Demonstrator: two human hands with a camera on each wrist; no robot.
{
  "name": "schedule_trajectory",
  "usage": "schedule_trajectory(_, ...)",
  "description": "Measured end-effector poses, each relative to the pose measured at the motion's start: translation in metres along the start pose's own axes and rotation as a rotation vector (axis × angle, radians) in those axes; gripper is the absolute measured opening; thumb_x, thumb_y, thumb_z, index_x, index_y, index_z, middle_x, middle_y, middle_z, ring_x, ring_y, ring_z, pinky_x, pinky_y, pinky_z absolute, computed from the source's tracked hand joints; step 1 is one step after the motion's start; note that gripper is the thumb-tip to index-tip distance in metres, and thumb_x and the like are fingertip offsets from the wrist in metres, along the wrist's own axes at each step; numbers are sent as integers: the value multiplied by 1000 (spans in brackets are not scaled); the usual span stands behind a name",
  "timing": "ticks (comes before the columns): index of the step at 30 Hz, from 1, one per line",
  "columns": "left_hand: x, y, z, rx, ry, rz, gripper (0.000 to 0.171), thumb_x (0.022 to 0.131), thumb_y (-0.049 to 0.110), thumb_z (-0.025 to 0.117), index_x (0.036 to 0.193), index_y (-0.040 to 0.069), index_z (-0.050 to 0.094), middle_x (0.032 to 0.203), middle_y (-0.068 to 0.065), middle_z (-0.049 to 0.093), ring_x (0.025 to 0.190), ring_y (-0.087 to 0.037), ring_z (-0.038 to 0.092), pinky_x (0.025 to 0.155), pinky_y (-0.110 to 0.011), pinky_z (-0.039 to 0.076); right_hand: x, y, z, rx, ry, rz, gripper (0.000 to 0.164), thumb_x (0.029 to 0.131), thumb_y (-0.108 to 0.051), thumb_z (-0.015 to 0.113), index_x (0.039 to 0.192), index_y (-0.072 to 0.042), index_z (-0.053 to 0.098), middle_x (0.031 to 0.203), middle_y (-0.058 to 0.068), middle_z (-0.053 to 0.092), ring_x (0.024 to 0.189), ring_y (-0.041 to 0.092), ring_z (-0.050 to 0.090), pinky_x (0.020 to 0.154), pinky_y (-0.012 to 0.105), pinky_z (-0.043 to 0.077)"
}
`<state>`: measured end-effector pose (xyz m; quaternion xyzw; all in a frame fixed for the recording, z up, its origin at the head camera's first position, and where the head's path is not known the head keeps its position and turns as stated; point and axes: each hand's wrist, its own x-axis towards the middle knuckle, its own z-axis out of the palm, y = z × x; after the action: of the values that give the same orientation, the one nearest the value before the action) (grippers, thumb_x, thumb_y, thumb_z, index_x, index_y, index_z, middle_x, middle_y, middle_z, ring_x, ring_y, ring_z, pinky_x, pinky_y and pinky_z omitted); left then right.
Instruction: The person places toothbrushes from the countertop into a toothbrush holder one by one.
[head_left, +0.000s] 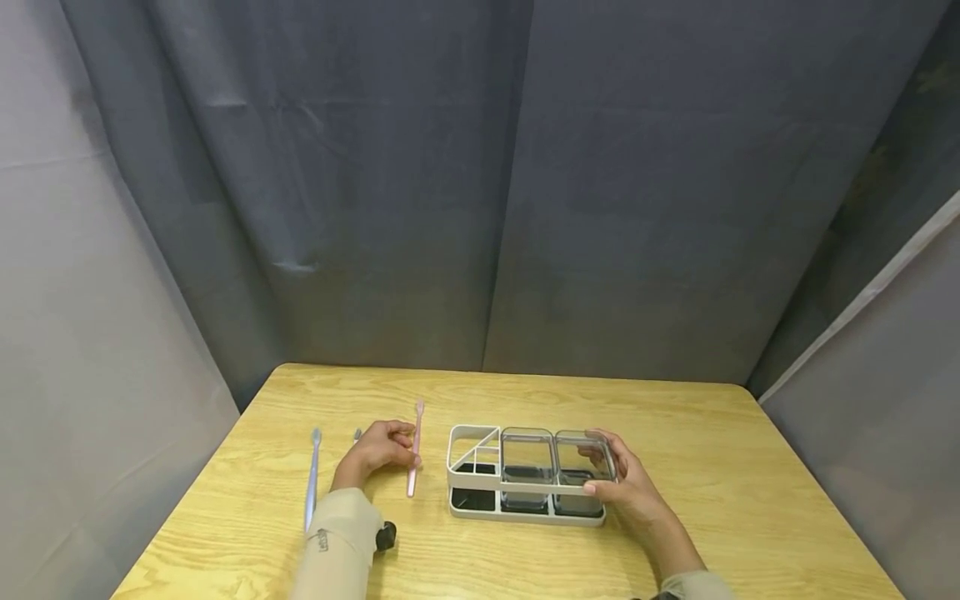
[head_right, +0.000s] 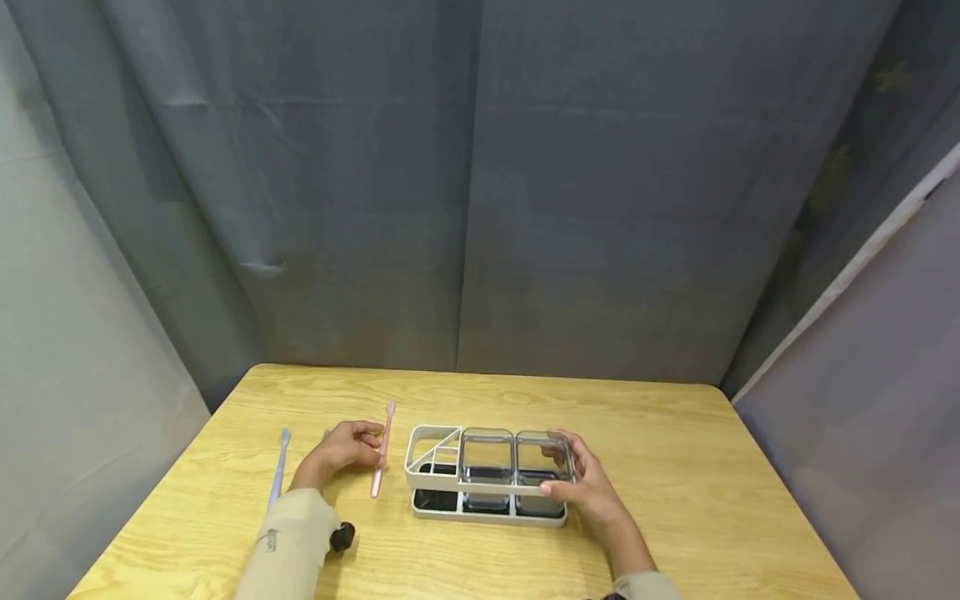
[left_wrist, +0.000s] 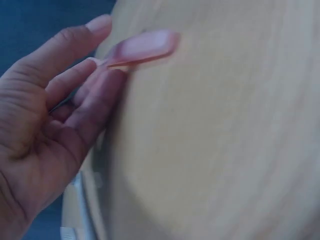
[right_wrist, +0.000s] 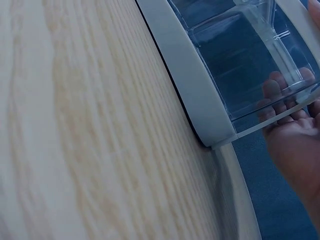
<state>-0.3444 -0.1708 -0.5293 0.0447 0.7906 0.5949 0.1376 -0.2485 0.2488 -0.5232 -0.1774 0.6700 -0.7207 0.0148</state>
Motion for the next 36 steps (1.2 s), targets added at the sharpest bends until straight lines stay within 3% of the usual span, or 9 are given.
schedule_trajectory(5, 3, -1, 6, 83, 54, 43, 64, 58, -5, 84, 117, -6, 59, 93, -16, 57, 75, -18, 54, 63, -28, 52, 1, -1, -2, -20, 7, -14, 76, 72, 6, 69, 137, 3, 30, 128, 29, 41, 120, 30, 42, 100, 29, 34)
schedule_trajectory(8, 2, 0, 9, 92, 66, 30, 64, 59, -7, 83, 118, -5, 59, 92, -16, 57, 73, -18, 53, 62, -28, 52, 0, -3, -2, -19, 6, -10, 75, 72, 6, 69, 137, 3, 30, 128, 29, 41, 120, 30, 42, 99, 23, 32)
schedule_trajectory(17, -2, 2, 13, 79, 48, 10, 61, 62, -12, 77, 119, -8, 57, 92, -19, 53, 69, -18, 52, 61, -29, 54, -2, -8, 0, -37, 19, 22, 75, 73, 4, 69, 137, 2, 30, 129, 27, 42, 122, 34, 39, 103, 37, 26)
schedule_trajectory(23, -4, 7, 14, 84, 25, -3, 60, 63, -14, 74, 119, -9, 56, 91, -20, 54, 65, -18, 55, 60, -31, 54, -2, -8, -2, -35, 5, 14, 75, 73, 4, 68, 137, 3, 30, 129, 29, 42, 122, 33, 40, 101, 27, 29)
schedule_trajectory(28, -4, 13, 16, 141, 18, -36, 60, 62, -14, 69, 120, -6, 56, 88, -17, 57, 62, -20, 59, 59, -32, 55, -1, -6, -4, -51, -2, -9, 74, 73, 4, 68, 137, 4, 30, 128, 31, 42, 121, 35, 41, 99, 22, 32)
schedule_trajectory(32, -4, 15, 16, 169, 23, -68, 59, 61, -14, 67, 119, -4, 58, 86, -16, 58, 61, -21, 59, 58, -32, 54, 1, -3, -5, -80, -3, -9, 74, 74, 3, 68, 138, 2, 31, 128, 30, 43, 121, 37, 40, 99, 25, 31)
schedule_trajectory(36, -5, 10, 15, 117, 32, -86, 58, 60, -12, 66, 116, -3, 60, 89, -16, 59, 60, -20, 59, 57, -32, 54, 2, 0, -5, -88, -5, 1, 75, 73, 2, 68, 138, 0, 31, 129, 28, 43, 122, 39, 38, 103, 41, 25)
